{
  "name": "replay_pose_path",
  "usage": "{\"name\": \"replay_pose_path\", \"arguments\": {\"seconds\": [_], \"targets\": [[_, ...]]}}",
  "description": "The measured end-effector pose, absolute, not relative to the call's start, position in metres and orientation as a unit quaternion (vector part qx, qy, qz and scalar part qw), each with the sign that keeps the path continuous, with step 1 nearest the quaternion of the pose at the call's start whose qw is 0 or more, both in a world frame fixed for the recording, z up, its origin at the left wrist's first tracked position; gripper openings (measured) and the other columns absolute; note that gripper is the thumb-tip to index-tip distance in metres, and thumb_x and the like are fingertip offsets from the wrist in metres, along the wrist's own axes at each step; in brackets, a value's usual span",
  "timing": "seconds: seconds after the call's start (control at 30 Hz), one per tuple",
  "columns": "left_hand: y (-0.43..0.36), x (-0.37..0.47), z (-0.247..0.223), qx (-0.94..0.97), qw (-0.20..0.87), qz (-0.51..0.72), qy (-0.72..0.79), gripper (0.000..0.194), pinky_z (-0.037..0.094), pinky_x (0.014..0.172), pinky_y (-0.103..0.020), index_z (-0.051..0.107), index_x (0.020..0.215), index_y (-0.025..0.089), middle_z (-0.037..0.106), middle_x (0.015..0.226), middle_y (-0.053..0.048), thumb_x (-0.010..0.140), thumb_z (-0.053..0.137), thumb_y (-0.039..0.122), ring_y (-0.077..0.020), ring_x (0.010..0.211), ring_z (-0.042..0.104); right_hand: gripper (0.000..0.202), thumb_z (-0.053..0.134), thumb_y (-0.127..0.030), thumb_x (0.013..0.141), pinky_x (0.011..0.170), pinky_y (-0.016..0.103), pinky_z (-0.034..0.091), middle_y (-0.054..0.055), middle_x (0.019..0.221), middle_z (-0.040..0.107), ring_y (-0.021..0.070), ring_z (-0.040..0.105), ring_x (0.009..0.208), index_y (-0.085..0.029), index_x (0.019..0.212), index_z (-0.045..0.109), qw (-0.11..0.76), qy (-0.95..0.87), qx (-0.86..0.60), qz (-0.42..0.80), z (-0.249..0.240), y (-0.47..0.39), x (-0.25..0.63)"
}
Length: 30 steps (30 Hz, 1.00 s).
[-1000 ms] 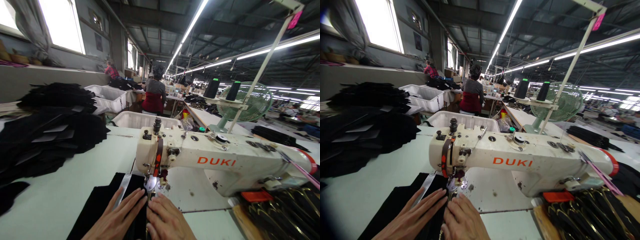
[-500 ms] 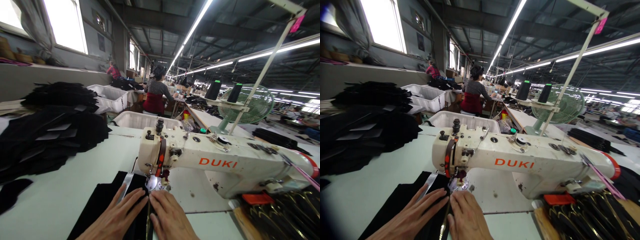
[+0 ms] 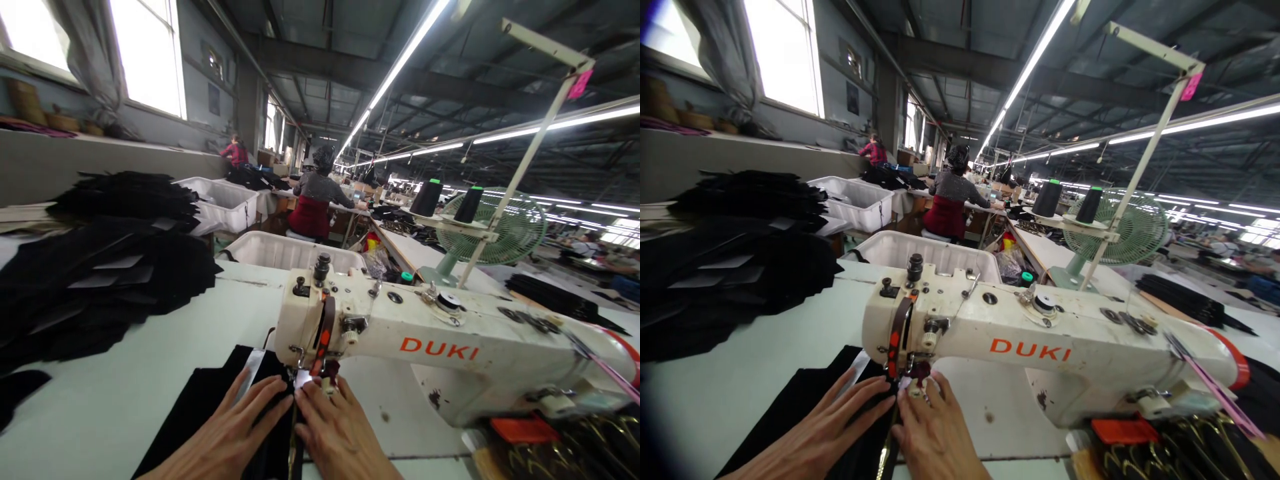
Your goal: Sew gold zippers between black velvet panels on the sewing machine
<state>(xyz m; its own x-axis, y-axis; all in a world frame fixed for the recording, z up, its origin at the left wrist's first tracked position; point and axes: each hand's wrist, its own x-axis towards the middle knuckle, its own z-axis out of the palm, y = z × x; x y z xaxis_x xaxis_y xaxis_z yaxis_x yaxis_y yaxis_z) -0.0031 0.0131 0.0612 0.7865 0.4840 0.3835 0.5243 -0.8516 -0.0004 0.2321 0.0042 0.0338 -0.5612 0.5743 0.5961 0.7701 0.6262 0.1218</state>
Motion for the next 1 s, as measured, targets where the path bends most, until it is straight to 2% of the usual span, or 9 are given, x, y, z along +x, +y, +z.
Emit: {"name": "replay_pose_path", "arguments": {"seconds": [0.17,0.27,0.4,0.57,0.87,1.0], "targets": [[0.014,0.002,0.076,-0.948,0.056,-0.144,-0.277,0.069,0.043,0.104,-0.058,0.054,0.14,0.014,0.063,0.135,-0.014,0.076,0.073,0.033,-0.0372,0.122,0.061,0.033,0.06,-0.038,0.099,0.103,0.039,0.048,0.006,0.113,0.073,0.0232,0.067,0.1,-0.017,0.124,0.061,0.285,-0.848,-0.398,-0.202,0.025,0.008,0.231],[0.015,0.0,0.073,-0.948,0.07,-0.134,-0.282,0.069,0.051,0.096,-0.055,0.053,0.141,0.013,0.061,0.137,-0.015,0.08,0.071,0.038,-0.0393,0.121,0.06,0.031,0.057,-0.035,0.1,0.106,0.041,0.046,0.007,0.113,0.072,0.0226,0.067,0.1,-0.017,0.125,0.06,0.278,-0.852,-0.403,-0.187,0.027,0.008,0.23],[0.017,-0.004,0.063,-0.945,0.084,-0.137,-0.285,0.068,0.057,0.088,-0.047,0.053,0.143,0.014,0.056,0.14,-0.015,0.081,0.07,0.037,-0.0397,0.121,0.059,0.028,0.053,-0.034,0.103,0.108,0.04,0.043,0.006,0.11,0.074,0.0223,0.068,0.1,-0.018,0.124,0.061,0.318,-0.837,-0.407,-0.183,0.031,0.008,0.229],[0.02,-0.006,0.05,-0.934,0.088,-0.172,-0.302,0.068,0.056,0.09,-0.043,0.049,0.146,0.017,0.053,0.143,-0.013,0.084,0.066,0.038,-0.0371,0.125,0.055,0.027,0.052,-0.033,0.103,0.108,0.041,0.044,0.006,0.109,0.074,0.0216,0.068,0.099,-0.02,0.125,0.06,0.318,-0.835,-0.413,-0.175,0.03,0.008,0.229],[0.019,-0.009,0.047,-0.938,0.052,-0.168,-0.299,0.073,0.054,0.092,-0.048,0.038,0.153,0.022,0.046,0.15,-0.012,0.087,0.065,0.038,-0.0388,0.131,0.049,0.029,0.05,-0.038,0.104,0.111,0.038,0.041,0.003,0.11,0.074,0.0201,0.068,0.105,-0.023,0.127,0.061,0.347,-0.829,-0.416,-0.136,0.038,0.005,0.235],[0.024,-0.008,0.052,-0.94,0.017,-0.173,-0.293,0.072,0.049,0.099,-0.049,0.038,0.153,0.023,0.045,0.151,-0.01,0.088,0.065,0.035,-0.037,0.134,0.047,0.03,0.055,-0.035,0.102,0.111,0.042,0.043,0.005,0.117,0.072,0.0222,0.066,0.11,-0.024,0.13,0.059,0.307,-0.841,-0.431,-0.109,0.04,0.005,0.238]]}}
